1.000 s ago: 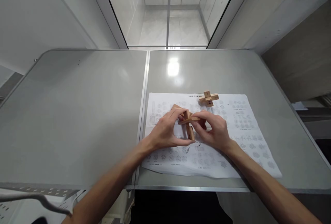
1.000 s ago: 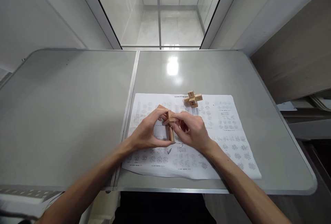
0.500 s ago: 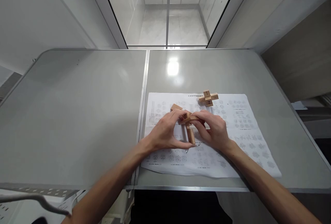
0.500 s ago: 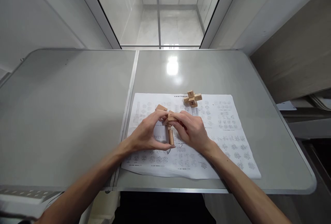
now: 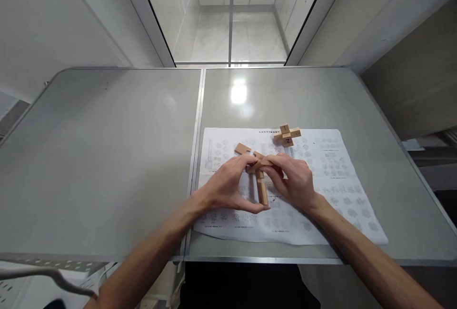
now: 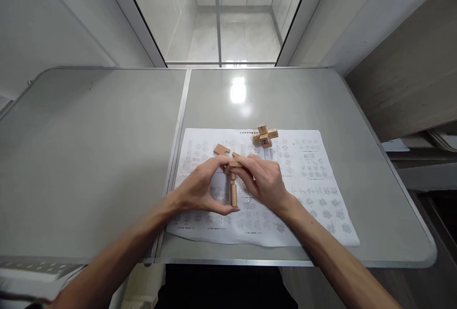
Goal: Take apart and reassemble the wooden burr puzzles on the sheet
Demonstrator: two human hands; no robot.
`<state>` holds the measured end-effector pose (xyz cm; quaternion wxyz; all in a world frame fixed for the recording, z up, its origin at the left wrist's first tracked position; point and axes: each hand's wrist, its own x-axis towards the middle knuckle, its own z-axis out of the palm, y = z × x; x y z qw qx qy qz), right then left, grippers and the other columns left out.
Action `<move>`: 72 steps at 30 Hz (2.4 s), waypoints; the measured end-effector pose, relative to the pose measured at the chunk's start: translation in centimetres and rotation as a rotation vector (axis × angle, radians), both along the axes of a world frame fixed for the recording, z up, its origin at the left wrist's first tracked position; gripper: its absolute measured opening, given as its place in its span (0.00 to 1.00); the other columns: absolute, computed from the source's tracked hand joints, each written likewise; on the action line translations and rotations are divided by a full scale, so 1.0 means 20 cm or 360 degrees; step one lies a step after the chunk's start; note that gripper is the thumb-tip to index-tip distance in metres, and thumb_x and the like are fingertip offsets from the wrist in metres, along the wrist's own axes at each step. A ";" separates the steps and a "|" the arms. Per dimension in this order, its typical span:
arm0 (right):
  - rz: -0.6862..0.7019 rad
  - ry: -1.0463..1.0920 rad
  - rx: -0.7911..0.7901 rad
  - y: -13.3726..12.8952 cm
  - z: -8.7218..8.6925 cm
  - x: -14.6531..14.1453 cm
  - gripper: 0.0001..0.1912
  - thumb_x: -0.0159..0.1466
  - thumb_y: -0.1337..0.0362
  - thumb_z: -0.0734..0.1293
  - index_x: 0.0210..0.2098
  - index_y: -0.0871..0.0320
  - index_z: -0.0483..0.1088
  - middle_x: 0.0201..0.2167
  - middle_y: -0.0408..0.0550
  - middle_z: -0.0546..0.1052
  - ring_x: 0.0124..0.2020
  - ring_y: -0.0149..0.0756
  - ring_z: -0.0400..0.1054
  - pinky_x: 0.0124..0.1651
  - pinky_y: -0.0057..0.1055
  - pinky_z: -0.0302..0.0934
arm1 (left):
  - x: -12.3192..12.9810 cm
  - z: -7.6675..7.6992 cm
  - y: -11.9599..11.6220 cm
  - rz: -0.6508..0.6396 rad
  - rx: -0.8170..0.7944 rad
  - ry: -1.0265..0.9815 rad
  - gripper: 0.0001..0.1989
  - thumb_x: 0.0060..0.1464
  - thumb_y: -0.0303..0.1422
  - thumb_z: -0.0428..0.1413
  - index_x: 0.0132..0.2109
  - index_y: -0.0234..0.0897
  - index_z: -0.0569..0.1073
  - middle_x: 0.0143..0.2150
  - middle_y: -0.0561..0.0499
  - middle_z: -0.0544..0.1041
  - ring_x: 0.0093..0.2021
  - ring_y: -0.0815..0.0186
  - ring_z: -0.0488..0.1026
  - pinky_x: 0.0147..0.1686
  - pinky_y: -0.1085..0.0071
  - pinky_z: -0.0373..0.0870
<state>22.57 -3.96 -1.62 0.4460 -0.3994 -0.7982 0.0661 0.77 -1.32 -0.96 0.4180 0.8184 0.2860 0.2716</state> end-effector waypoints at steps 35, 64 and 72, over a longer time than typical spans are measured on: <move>-0.0235 0.0262 -0.0091 0.00 -0.01 0.02 0.03 0.75 0.67 0.67 0.47 0.52 0.70 0.33 0.42 0.80 0.25 0.33 0.73 0.29 0.32 0.71 | 0.02 -0.02 -0.02 0.0142 0.0109 -0.0331 0.49 0.51 0.55 0.72 0.70 0.43 0.61 0.70 0.36 0.67 0.71 0.43 0.65 0.69 0.43 0.68; 0.0813 0.1765 -0.2265 -0.29 0.15 -0.06 0.26 0.73 0.48 0.71 0.63 0.56 0.66 0.32 0.49 0.85 0.26 0.39 0.82 0.20 0.22 0.64 | 0.00 0.05 -0.04 -0.0347 -0.0851 -0.0349 0.22 0.74 0.48 0.52 0.37 0.34 0.70 0.26 0.58 0.58 0.25 0.72 0.53 0.25 0.72 0.52; 0.0594 0.2086 -0.2293 -0.38 0.14 -0.13 0.24 0.68 0.47 0.75 0.53 0.54 0.67 0.25 0.45 0.83 0.18 0.37 0.78 0.16 0.19 0.57 | 0.01 0.07 -0.04 -0.0384 -0.0843 -0.0266 0.22 0.72 0.47 0.54 0.33 0.36 0.67 0.25 0.60 0.54 0.24 0.73 0.50 0.24 0.73 0.49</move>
